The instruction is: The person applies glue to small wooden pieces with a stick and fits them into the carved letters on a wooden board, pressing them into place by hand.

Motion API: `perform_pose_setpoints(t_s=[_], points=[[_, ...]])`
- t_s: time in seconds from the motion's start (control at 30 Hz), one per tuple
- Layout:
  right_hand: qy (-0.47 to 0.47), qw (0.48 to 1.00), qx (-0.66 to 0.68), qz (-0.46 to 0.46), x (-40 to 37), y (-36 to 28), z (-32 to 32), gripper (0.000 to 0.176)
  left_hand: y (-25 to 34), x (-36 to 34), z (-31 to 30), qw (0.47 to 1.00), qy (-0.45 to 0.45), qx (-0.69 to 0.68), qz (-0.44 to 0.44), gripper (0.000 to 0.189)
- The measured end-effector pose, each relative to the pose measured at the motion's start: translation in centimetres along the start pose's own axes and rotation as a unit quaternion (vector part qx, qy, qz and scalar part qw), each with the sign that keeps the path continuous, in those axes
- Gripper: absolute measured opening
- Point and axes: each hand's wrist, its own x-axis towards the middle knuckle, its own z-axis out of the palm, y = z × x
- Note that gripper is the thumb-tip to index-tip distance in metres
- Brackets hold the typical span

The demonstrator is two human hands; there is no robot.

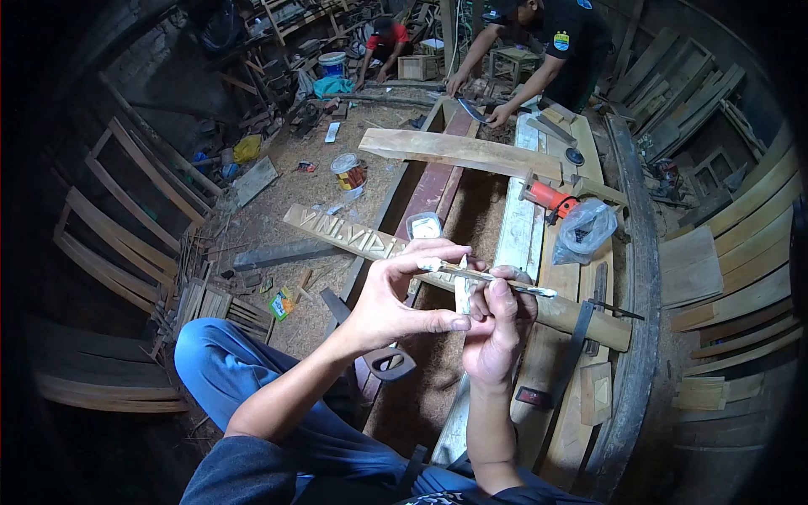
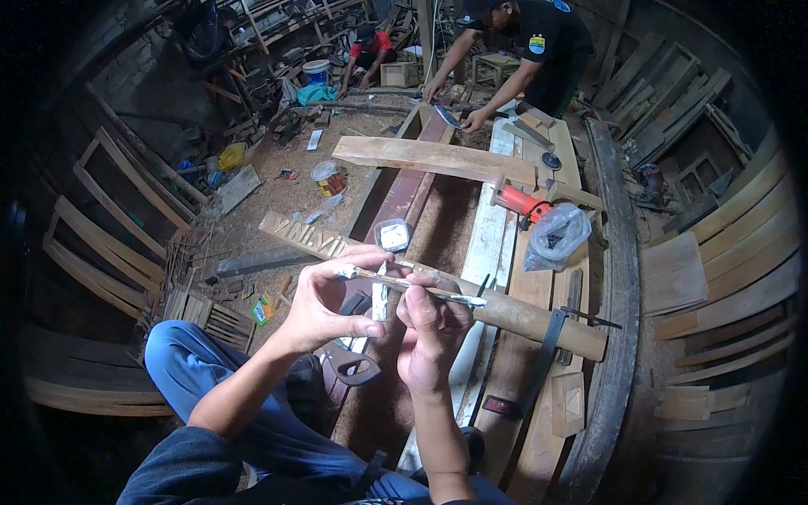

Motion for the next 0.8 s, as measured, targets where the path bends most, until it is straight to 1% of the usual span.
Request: perform_pose_setpoints(t_s=[0.1,0.4,0.47,0.63,0.7,0.8], points=[[-0.011,1.000,0.011,0.004,0.04,0.11,-0.15,0.013,-0.27,-0.07,-0.10,1.000,0.000,0.008,0.004,0.063],[0.002,1.000,-0.002,0.009,0.10,-0.01,0.02,0.013,-0.35,-0.08,-0.10,1.000,-0.001,0.006,0.003,0.067],[-0.015,1.000,0.004,0.004,0.13,0.15,-0.29,0.013,-0.38,-0.05,-0.15,1.000,-0.004,0.009,0.003,0.068],[-0.014,1.000,0.002,0.002,0.17,0.18,-0.27,0.013,-0.63,-0.06,-0.15,1.000,-0.006,0.015,0.009,0.068],[-0.012,1.000,0.003,0.004,0.15,0.17,-0.26,0.013,-0.76,-0.13,-0.08,1.000,0.003,0.005,0.008,0.078],[-0.018,1.000,0.009,0.002,0.16,0.19,-0.33,0.014,-0.55,-0.06,-0.12,1.000,-0.002,0.014,0.009,0.078]])
